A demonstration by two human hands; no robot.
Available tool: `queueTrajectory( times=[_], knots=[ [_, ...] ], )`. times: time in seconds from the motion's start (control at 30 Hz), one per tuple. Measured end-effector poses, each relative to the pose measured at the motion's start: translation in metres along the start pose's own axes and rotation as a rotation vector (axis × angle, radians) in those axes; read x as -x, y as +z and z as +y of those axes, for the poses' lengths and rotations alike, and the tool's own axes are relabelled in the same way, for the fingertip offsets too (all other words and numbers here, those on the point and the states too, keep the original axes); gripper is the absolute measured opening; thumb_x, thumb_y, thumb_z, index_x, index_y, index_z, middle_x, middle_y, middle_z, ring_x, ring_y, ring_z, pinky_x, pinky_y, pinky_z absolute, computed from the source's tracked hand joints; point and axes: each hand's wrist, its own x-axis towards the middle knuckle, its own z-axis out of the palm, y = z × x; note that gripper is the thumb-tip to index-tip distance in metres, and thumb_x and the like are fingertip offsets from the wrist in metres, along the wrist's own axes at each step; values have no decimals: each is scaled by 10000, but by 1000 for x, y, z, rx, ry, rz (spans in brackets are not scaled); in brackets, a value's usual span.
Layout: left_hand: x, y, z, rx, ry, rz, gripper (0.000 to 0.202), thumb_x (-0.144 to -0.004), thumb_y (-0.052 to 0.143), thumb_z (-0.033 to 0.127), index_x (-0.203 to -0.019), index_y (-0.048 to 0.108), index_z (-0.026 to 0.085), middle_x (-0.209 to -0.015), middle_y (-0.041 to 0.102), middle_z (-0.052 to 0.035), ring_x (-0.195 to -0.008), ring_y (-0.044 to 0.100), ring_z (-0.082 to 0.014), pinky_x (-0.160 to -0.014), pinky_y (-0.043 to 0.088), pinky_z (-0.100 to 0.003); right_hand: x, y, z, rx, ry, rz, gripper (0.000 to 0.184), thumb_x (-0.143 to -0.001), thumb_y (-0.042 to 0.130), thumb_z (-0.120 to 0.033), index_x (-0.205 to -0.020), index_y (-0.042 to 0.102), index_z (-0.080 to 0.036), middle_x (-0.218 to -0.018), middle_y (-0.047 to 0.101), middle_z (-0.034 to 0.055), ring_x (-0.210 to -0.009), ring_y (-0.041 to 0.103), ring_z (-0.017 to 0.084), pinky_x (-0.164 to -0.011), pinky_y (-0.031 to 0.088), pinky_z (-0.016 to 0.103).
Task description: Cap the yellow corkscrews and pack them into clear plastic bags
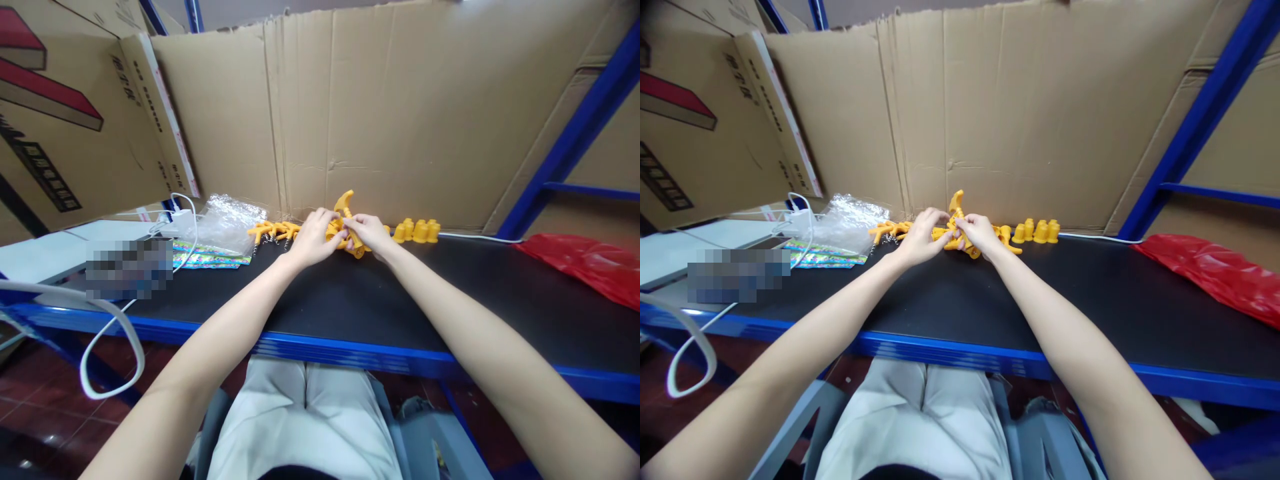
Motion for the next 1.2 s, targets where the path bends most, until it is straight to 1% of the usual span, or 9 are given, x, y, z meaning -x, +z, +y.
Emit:
queueTrajectory(
  times=[0.1, 0.27, 0.5, 0.6, 0.77, 0.9, 0.97, 1.07, 1.2],
  knots=[
    [6, -4, -15, -196, 61, 15, 416, -827, 486, 284, -1233, 432, 211, -1300, 411, -126, -1171, 413, -258, -927, 364, -421, 3, -5, 2, 254, -73, -90, 269, -772, 603, -385, -646, 533, -158, -498, 529, -21, -330, 441, 67, -377, 353, 203],
    [9, -6, -22, -348, -64, -202, 354, -901, 354, 261, -1251, 405, 269, -1082, 556, -91, -964, 562, -228, -771, 443, -358, 11, -4, -9, 479, -175, -292, 375, -815, 502, -479, -667, 601, -149, -507, 547, -5, -350, 443, 65, -401, 347, 205],
    [6, -13, -22, -460, -182, -49, 304, -905, 308, 191, -1171, 452, 222, -1040, 533, -103, -924, 551, -205, -742, 440, -312, 18, -15, -31, 662, -258, -268, 374, -801, 518, -500, -755, 617, -142, -640, 606, 29, -542, 509, 109, -515, 350, 227],
    [5, -11, -28, -470, -172, -11, 291, -898, 320, 180, -1145, 473, 203, -1044, 512, -112, -935, 530, -205, -753, 436, -312, 17, -11, -28, 557, -231, -313, 348, -781, 551, -485, -744, 597, -142, -655, 600, 28, -563, 504, 107, -549, 372, 232],
    [3, -8, -34, -371, -87, 110, 310, -885, 320, 142, -1151, 473, 184, -1166, 461, -125, -1029, 484, -208, -849, 417, -349, 16, -4, -20, 44, -80, -549, 329, -748, 599, -461, -703, 575, -136, -649, 561, 20, -609, 519, 109, -621, 433, 253],
    [3, -13, -31, -200, -9, 200, 406, -888, 320, 153, -1277, 385, 247, -1240, 421, -102, -1069, 477, -196, -886, 418, -353, 15, -12, -19, -290, 29, -687, 308, -785, 571, -407, -874, 625, -117, -618, 504, -2, -627, 504, 115, -664, 449, 277],
    [4, -16, -27, -146, 10, 187, 445, -891, 328, 168, -1321, 343, 280, -1237, 428, -93, -1073, 483, -201, -888, 421, -353, 15, -18, -19, -347, 53, -749, 301, -801, 556, -381, -911, 627, -110, -613, 495, -5, -625, 502, 116, -696, 455, 293],
    [5, -19, -21, -118, 21, 141, 488, -895, 310, 173, -1364, 289, 307, -1218, 452, -79, -1051, 501, -192, -893, 418, -344, 14, -26, -16, -338, 62, -793, 253, -804, 555, -359, -845, 619, -118, -633, 504, -3, -605, 493, 109, -735, 458, 308],
    [6, -20, -16, -103, 17, 104, 545, -890, 270, 159, -1406, 207, 320, -1193, 488, -68, -986, 522, -153, -898, 409, -305, 16, -30, -15, -219, 145, -689, 310, -824, 512, -436, -803, 604, -140, -633, 516, 1, -593, 492, 106, -751, 454, 319]
  ],
)
